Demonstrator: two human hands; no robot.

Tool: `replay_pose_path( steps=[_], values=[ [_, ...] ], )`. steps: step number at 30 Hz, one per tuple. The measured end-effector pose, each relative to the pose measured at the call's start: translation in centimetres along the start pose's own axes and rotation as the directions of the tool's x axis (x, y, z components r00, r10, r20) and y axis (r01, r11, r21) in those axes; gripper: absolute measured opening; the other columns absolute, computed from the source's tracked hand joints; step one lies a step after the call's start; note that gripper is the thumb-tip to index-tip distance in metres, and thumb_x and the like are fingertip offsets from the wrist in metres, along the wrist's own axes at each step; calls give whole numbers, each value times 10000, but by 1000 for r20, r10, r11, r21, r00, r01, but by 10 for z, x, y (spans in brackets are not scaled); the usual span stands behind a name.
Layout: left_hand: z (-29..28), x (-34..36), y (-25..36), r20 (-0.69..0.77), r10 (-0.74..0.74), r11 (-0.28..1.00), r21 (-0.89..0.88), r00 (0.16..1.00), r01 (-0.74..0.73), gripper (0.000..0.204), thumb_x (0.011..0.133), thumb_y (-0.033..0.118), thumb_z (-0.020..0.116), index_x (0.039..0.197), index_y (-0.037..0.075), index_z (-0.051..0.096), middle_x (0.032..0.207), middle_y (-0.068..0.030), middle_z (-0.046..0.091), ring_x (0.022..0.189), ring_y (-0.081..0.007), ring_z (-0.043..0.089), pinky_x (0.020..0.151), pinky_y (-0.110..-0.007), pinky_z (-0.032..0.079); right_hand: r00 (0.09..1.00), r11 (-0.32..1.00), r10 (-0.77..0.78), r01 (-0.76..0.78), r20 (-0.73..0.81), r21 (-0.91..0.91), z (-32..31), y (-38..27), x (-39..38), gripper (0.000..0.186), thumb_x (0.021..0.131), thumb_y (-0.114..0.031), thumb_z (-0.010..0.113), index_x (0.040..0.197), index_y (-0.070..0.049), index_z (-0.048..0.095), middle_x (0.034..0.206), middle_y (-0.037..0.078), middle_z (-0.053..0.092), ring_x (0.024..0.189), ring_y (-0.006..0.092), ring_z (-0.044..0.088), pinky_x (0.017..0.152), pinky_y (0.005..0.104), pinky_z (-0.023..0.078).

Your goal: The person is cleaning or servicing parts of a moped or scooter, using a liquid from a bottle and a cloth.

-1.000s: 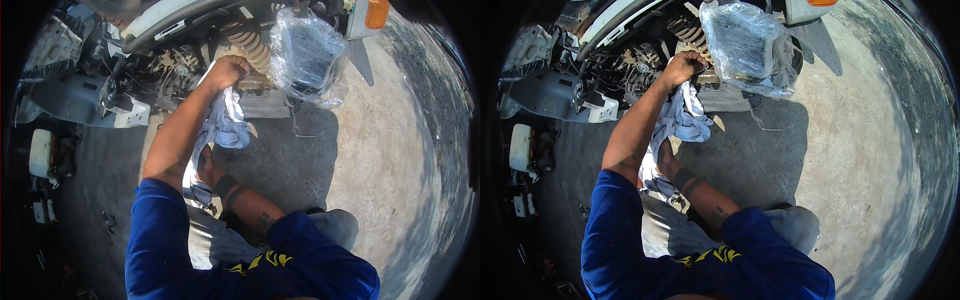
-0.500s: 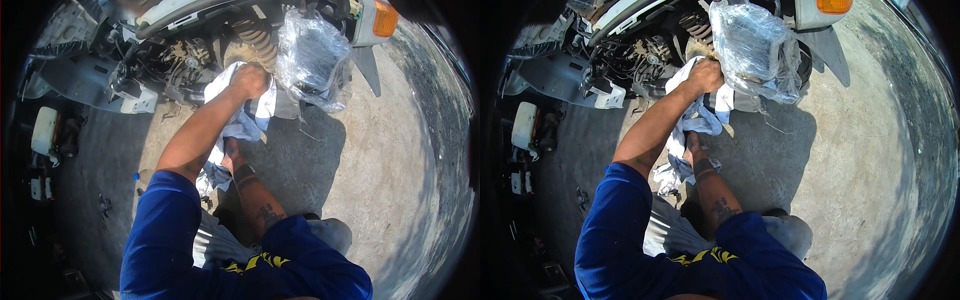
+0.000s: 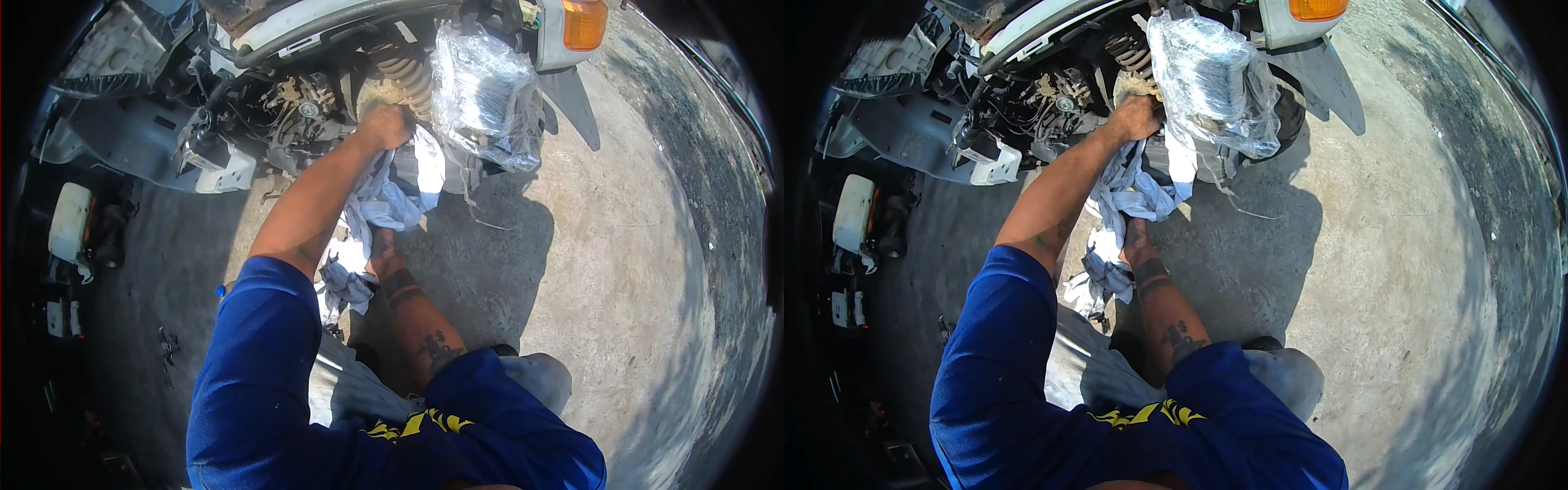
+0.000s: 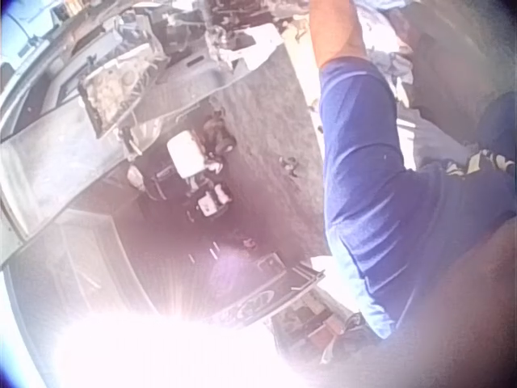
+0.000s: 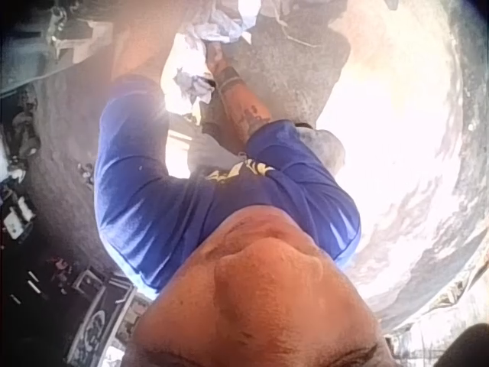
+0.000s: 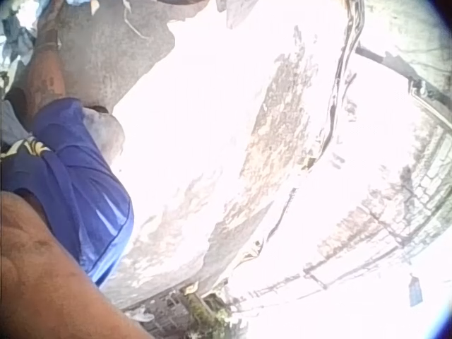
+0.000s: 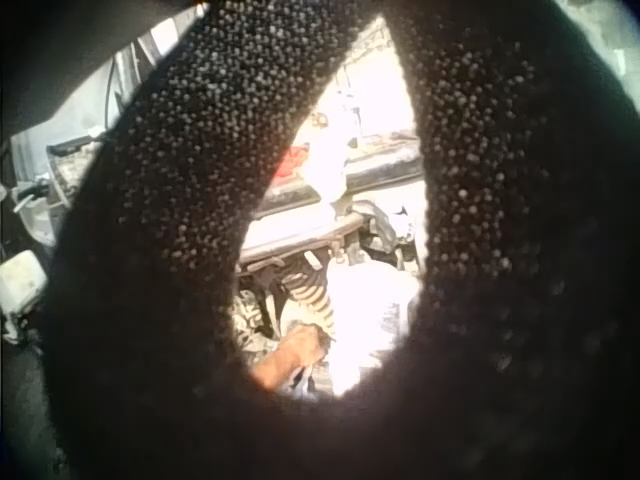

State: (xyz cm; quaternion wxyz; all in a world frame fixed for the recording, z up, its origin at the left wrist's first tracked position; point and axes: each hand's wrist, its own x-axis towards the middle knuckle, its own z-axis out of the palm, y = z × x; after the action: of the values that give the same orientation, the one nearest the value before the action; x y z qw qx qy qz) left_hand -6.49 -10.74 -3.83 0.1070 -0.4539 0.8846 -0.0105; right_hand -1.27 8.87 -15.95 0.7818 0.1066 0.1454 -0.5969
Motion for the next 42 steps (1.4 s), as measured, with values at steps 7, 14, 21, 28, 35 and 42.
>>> replay_pose_path(
  steps=[7, 14, 21, 28, 35, 42],
  values=[
    [-6, -39, 8, -339, 79, 948, -265, 937, -176, 344, 825, 174, 586, 1144, 64, 653, 1046, -230, 678, 983, -389, 651, 873, -459, 518, 943, 984, 165, -175, 288, 11, -73, -24, 23, 336, 975, -388, 561, 1182, -128, 611, 1034, 36, 674, 840, 187, 658, 725, 365, 573],
    [32, 18, 35, -378, 307, 930, -76, 874, -360, 293, 847, 227, 531, 855, -11, 702, 946, -225, 690, 965, -375, 651, 902, -455, 495, 950, 983, 181, -164, 256, -87, -89, -27, 25, 329, 928, -332, 662, 1184, -130, 624, 1071, 24, 687, 882, 167, 669, 763, 341, 571],
    [29, 21, 52, -184, 297, 943, -97, 937, -318, 261, 820, 196, 533, 878, 12, 709, 1019, -219, 686, 1006, -367, 646, 903, -442, 499, 960, 987, 160, -151, 230, -56, -91, -26, 35, 329, 927, -323, 664, 1188, -126, 624, 1073, 24, 686, 885, 166, 669, 769, 335, 570],
    [-7, -43, 27, -298, 244, 713, -590, 923, -379, 186, 861, 25, 652, 1036, 43, 711, 1018, -142, 719, 938, -262, 696, 857, -358, 534, 952, 991, 130, -120, 276, -52, -92, -12, 38, 329, 927, -315, 665, 1191, -122, 625, 1075, 24, 686, 888, 164, 669, 776, 330, 569],
    [-4, -35, 32, -239, 401, 888, -138, 884, -440, 188, 869, 170, 628, 979, 22, 667, 941, -179, 687, 947, -353, 654, 854, -440, 509, 946, 990, 144, -136, 290, -47, -102, -15, 34, 330, 926, -306, 667, 1194, -118, 625, 1078, 24, 686, 892, 163, 669, 782, 324, 568],
    [-19, -38, 5, -158, 210, 975, -42, 965, -219, 408, 818, 189, 615, 1196, 35, 613, 1060, -234, 670, 1014, -365, 650, 900, -441, 512, 951, 998, 63, -59, 302, -22, -111, -16, 34, 325, 928, -299, 663, 1193, -115, 625, 1077, 25, 685, 892, 164, 669, 784, 324, 569]
  ],
)
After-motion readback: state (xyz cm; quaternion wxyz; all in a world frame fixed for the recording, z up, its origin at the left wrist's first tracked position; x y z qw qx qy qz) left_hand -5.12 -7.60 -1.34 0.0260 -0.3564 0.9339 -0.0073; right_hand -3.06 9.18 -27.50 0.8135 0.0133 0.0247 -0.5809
